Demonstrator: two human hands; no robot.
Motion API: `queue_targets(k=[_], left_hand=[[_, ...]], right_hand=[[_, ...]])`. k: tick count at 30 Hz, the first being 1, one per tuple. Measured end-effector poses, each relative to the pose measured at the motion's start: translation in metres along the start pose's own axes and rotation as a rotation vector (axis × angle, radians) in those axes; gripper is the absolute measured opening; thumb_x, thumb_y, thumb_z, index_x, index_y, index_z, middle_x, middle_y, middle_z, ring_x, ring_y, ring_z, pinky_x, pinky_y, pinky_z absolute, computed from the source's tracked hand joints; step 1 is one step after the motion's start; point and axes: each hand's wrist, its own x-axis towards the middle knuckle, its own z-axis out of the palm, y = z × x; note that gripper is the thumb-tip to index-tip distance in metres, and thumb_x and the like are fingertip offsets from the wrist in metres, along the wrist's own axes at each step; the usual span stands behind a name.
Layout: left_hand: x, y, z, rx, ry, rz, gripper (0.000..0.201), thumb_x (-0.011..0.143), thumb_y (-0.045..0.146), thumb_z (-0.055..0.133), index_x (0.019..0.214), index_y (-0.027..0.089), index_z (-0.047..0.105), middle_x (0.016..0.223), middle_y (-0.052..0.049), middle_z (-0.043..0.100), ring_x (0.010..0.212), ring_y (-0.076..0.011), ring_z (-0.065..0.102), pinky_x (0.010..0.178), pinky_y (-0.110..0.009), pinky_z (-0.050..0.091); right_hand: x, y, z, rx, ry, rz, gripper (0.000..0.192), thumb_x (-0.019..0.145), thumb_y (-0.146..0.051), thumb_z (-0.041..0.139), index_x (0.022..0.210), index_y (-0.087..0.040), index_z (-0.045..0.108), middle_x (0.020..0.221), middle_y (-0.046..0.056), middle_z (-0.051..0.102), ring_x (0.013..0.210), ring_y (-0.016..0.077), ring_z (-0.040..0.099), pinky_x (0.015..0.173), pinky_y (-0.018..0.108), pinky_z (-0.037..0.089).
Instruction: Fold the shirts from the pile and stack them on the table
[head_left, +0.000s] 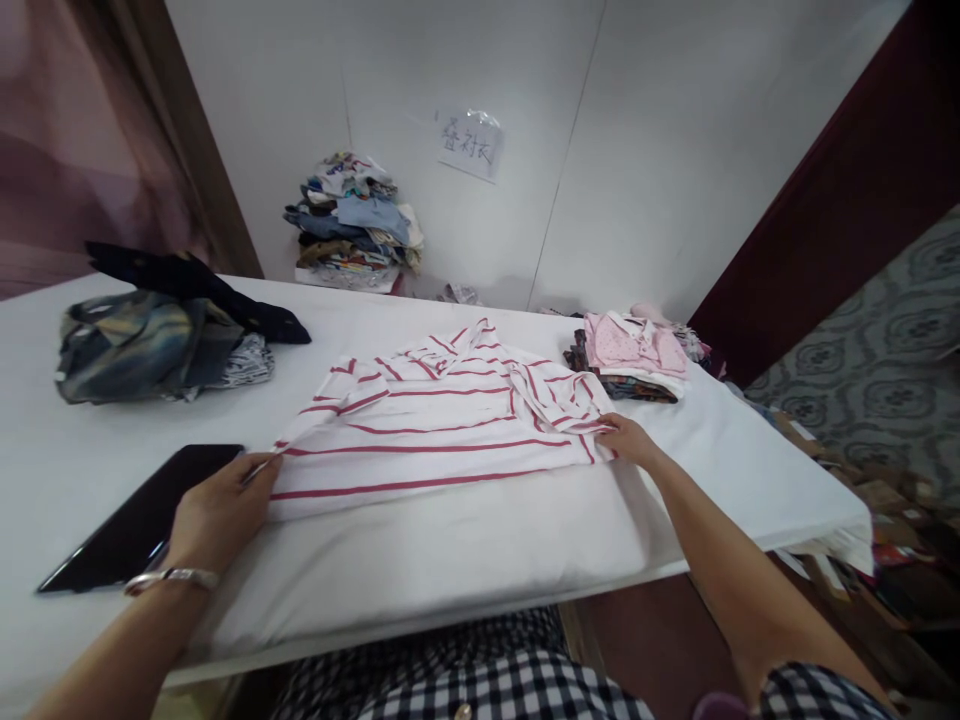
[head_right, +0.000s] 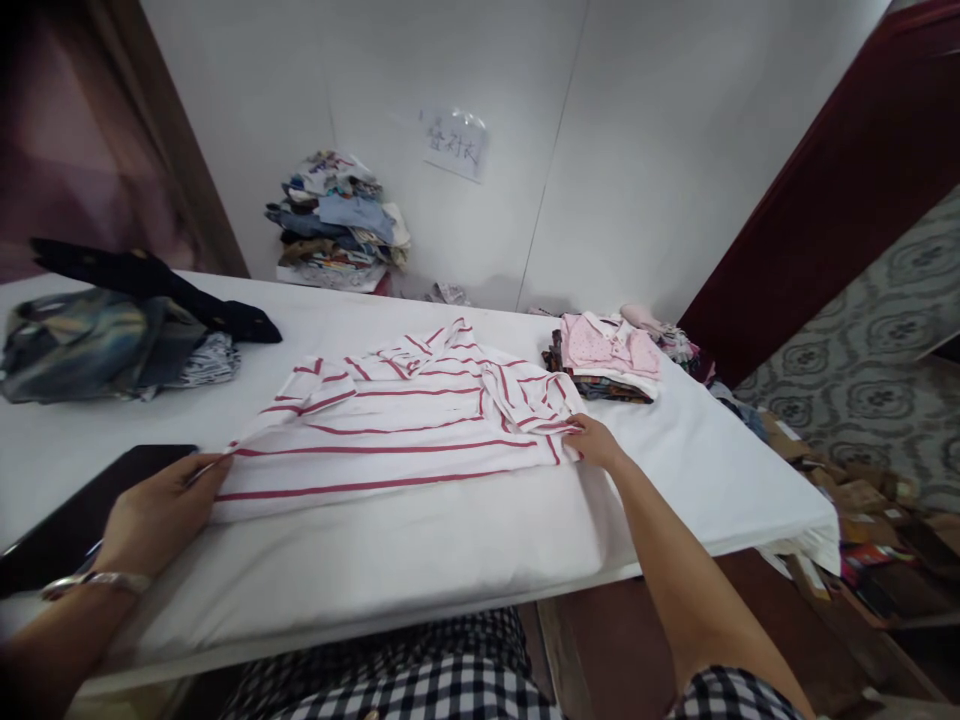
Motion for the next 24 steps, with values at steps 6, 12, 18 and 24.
queue_targets(k=[6,12,18,24], left_hand=[[0.002,-0.002,0.001,0.021,-0.011,0.012,0.046,0.087,0.048,0.042,0.114,0.02,0.068,0.101,-0.009,0.074,0.091,-0.0259,0.067,0.075,-0.029,0.048],[0.003,-0.003,0.003,-0.029,0.047,0.009,0.042,0.088,0.046,0.043,0.111,0.021,0.068,0.106,-0.007,0.074,0.095,-0.0252,0.065,0.079,-0.029,0.047],[0.0,0.0,0.001,-0.005,-0.019,-0.021,0.046,0.088,0.047,0.041,0.116,0.021,0.066,0.109,-0.008,0.073,0.099,-0.0265,0.066,0.081,-0.029,0.048],[0.002,0.001,0.0,0.063,-0.022,-0.014,0.046,0.088,0.048,0.04,0.114,0.021,0.067,0.108,-0.011,0.073,0.096,-0.0297,0.067,0.077,-0.032,0.049]], right_hand=[[-0.01,-0.022,0.016,-0.355,0.099,-0.401,0.02,0.074,-0.029,0.063,0.092,-0.02,0.068,0.1,0.01,0.068,0.099,0.0249,0.059,0.09,0.035,0.044],[0.008,-0.022,0.015,-0.084,0.129,-0.009,0.045,0.086,-0.055,0.049,0.067,-0.018,0.065,0.06,0.004,0.063,0.069,0.0222,0.061,0.062,0.029,0.045],[0.025,-0.018,0.016,-0.28,0.143,0.083,0.036,0.083,-0.037,0.058,0.051,-0.02,0.06,0.063,0.011,0.066,0.076,0.026,0.066,0.067,0.032,0.043],[0.029,-0.028,0.016,-0.383,0.196,0.025,0.027,0.088,-0.037,0.054,0.072,-0.02,0.069,0.082,0.013,0.072,0.094,0.0267,0.065,0.077,0.032,0.045]])
